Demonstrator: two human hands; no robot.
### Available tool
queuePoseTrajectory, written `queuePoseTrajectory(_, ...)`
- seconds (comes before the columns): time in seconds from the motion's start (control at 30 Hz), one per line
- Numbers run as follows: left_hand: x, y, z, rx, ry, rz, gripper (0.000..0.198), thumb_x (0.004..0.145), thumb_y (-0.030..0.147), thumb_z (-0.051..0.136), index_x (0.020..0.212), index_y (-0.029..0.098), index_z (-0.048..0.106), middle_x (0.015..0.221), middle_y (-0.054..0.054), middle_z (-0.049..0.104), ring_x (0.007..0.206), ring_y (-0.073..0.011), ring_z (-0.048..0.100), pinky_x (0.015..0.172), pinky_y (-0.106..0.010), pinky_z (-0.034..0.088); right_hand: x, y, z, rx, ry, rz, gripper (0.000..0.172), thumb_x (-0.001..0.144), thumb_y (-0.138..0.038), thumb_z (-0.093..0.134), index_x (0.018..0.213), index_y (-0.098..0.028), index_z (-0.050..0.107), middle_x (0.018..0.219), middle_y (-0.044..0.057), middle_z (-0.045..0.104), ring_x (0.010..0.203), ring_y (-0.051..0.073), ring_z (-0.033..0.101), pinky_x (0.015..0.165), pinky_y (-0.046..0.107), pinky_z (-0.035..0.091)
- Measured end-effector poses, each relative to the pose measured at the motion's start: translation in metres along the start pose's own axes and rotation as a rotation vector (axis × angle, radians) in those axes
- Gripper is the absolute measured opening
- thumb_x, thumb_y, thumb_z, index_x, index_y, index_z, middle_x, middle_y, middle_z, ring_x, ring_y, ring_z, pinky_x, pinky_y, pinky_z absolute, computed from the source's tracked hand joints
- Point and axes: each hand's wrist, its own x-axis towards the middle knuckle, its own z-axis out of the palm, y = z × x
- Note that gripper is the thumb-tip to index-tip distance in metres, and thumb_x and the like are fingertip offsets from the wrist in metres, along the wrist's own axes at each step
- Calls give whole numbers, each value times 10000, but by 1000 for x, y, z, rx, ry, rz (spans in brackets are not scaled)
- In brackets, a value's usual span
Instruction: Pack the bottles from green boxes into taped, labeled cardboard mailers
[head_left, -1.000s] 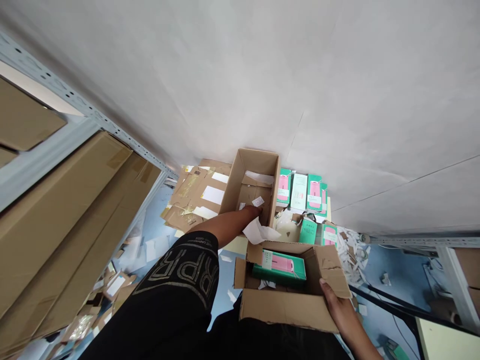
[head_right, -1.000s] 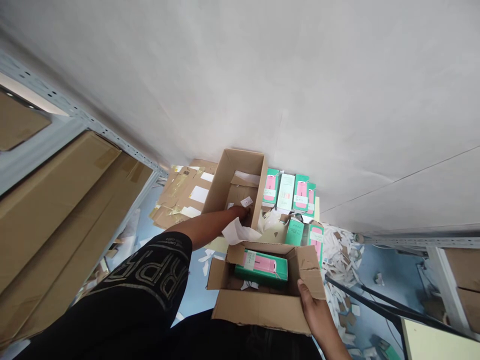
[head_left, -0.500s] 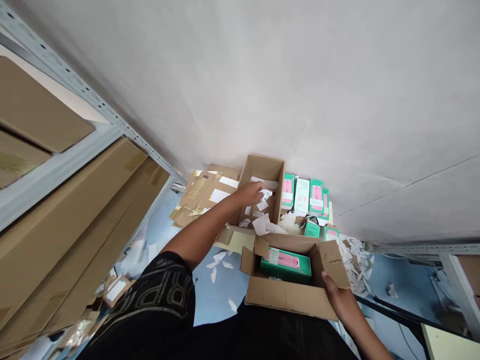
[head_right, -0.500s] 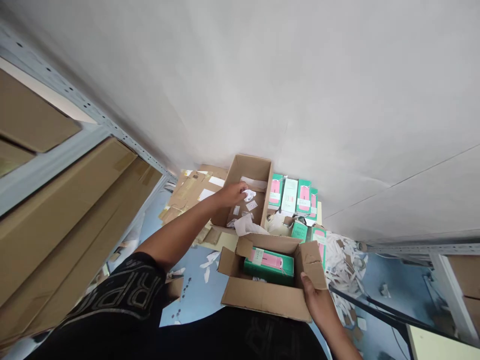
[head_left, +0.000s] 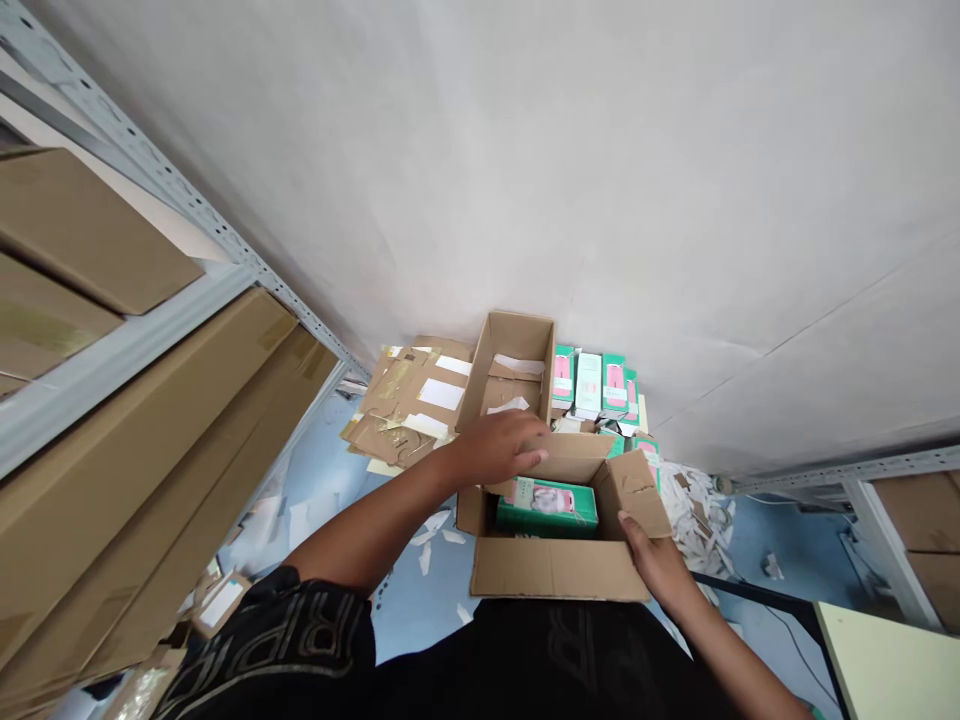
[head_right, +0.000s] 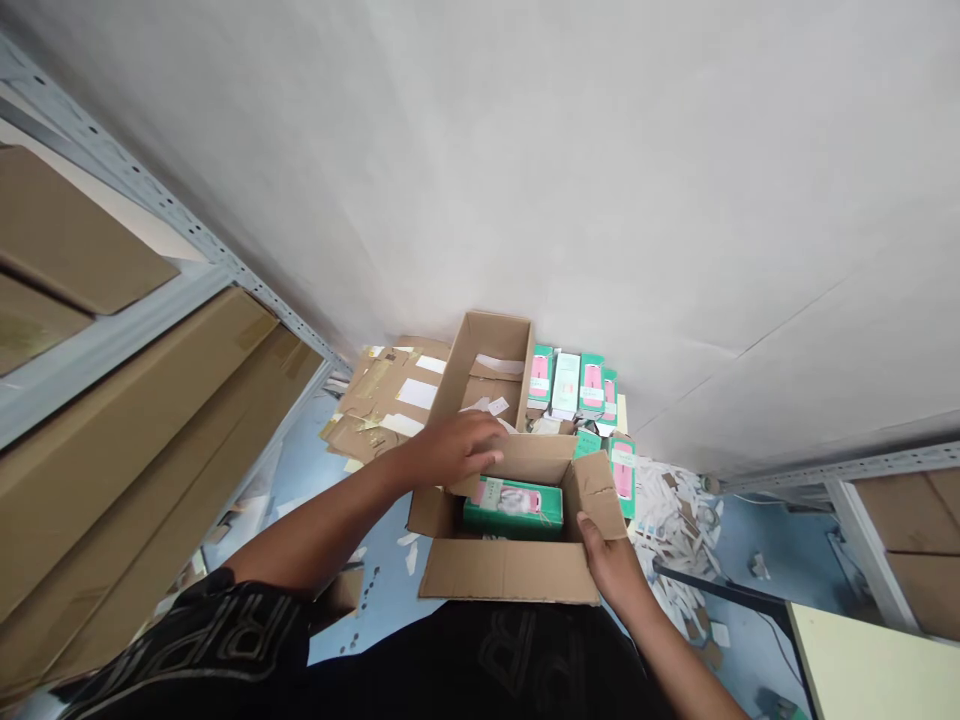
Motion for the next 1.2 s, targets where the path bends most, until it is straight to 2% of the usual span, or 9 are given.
queuePoseTrajectory(0.17,-16,10,-20,50,324,-60,236,983,334,579,1179,228,658,1225,-80,685,1193,-246,615,1043,-414,503,-17,-5,-11,29,61,-27,725,898,-642,546,1444,-169,604,1428,143,639,1407,308,532,1210,458,387)
queuePoseTrajectory(0.27,-25,15,-21,45,465,-99,280,966,355,609,1218,237,641,1307,-90,644,1268,-263,575,1102,-458,474,-29,-6,-27,48,147,-32,711,914,-621,553,1470,-180,578,1458,131,618,1426,299,511,1226,446,364)
queuePoseTrajectory(0.37,-24,16,-8,-132,496,-186,417,953,433,629,1318,236,585,1393,-103,589,1301,-269,561,1110,-457,474,-42,-4,-45,85,265,-3,731,914,-610,564,1502,-176,538,1501,130,578,1451,306,478,1238,456,343)
queuePoseTrajectory(0.47,-11,18,17,-458,405,-260,553,966,552,577,1407,225,507,1403,-125,592,1259,-281,600,1059,-463,514,-57,0,-64,119,393,4,746,913,-603,568,1522,-177,508,1532,119,548,1472,306,447,1247,457,331)
queuePoseTrajectory(0.6,22,39,59,-769,199,-171,674,978,679,457,1467,216,478,1460,-146,576,1354,-336,539,1126,-516,452,-80,12,-87,151,585,28,744,908,-599,570,1513,-169,518,1518,123,562,1449,311,478,1236,452,355)
queuePoseTrajectory(0.73,66,82,103,-831,-59,-15,703,982,669,467,1533,232,449,1576,-123,478,1466,-357,417,1200,-505,370,-105,39,-114,169,739,102,714,916,-613,543,1490,-188,553,1473,112,607,1440,304,492,1220,442,386)
queuePoseTrajectory(0.83,100,119,143,-835,-196,34,729,992,635,483,1594,244,353,1637,-111,396,1512,-353,351,1222,-505,340,-127,69,-141,162,805,132,683,921,-612,530,1446,-180,599,1437,128,634,1425,315,507,1231,460,360)
queuePoseTrajectory(1.0,147,184,227,-773,-351,38,796,984,615,522,1636,246,255,1678,-120,316,1531,-347,322,1223,-489,350,-172,127,-196,145,925,179,706,919,-616,509,1440,-147,592,1440,149,627,1437,323,488,1235,482,337)
queuePoseTrajectory(1.2,188,275,340,-711,-532,119,834,968,638,519,1642,247,219,1653,-152,356,1454,-315,461,1162,-468,430,-242,214,-270,134,982,261,651,921,-613,512,1339,-143,680,1236,173,739,1415,322,520,1198,422,386)
